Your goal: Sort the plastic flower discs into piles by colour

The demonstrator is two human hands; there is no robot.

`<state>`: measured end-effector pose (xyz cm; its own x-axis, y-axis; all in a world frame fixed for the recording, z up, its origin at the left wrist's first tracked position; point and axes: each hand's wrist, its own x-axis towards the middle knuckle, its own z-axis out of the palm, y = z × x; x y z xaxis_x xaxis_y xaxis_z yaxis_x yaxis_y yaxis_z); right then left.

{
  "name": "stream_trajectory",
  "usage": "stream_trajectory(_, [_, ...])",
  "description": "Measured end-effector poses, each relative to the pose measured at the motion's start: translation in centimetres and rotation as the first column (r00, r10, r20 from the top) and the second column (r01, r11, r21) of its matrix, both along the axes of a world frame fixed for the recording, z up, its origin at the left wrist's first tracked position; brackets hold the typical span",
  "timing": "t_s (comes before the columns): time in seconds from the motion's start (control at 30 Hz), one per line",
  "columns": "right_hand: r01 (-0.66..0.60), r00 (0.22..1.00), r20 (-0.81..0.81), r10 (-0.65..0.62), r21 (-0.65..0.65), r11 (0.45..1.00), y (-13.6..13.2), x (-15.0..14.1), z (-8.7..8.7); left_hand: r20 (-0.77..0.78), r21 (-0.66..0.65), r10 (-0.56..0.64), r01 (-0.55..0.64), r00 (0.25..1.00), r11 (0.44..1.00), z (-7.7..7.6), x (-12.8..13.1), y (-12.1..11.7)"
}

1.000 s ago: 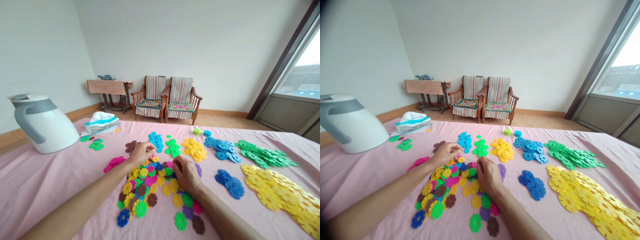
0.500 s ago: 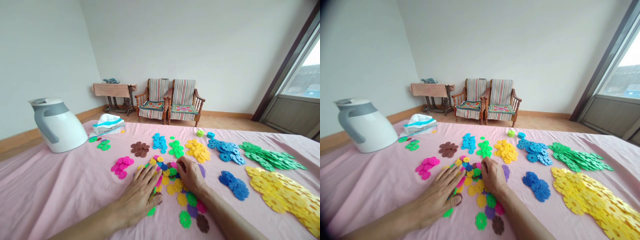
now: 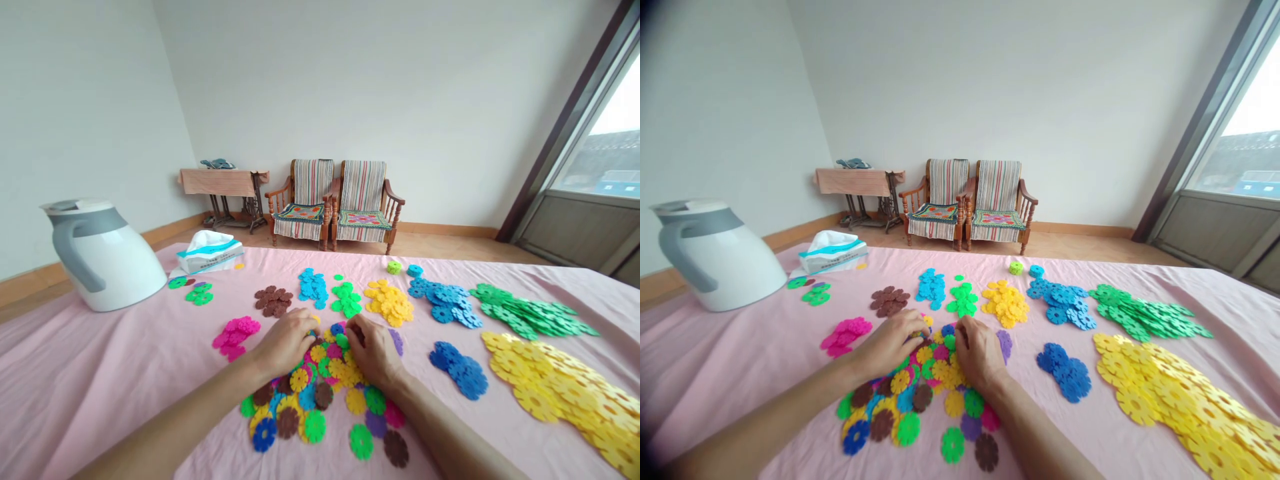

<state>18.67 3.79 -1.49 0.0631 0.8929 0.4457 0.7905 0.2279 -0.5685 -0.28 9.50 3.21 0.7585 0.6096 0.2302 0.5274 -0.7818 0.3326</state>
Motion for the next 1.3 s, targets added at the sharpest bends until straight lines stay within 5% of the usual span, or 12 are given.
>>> stream_trajectory(0.2, [0.001,1.000,-0.009,-0.001,-0.009,1.000,0.2,0.0,-0.1,-0.050,0.042,-0.017,0.019,0.999,0.999,-0.7,-1.2,2.6])
stream_trajectory(0.83, [0.000,1.000,0.000,0.000,0.008,1.000,0.3,0.0,-0.1,0.046,-0.109,-0.053,0.057,0.998,0.992,0.4,-2.1,2.5])
stream_trajectory(1.07, [-0.002,1.000,0.011,0.002,-0.003,1.000,0.1,-0.1,0.2,0.097,-0.300,0.159,-0.124,0.983,0.946,0.8,-3.8,4.2])
stream_trajectory(1.3, [0.015,1.000,0.018,-0.015,-0.023,1.000,0.1,-0.1,0.0,-0.057,-0.211,0.226,-0.233,0.972,0.949,-0.4,-4.2,4.5])
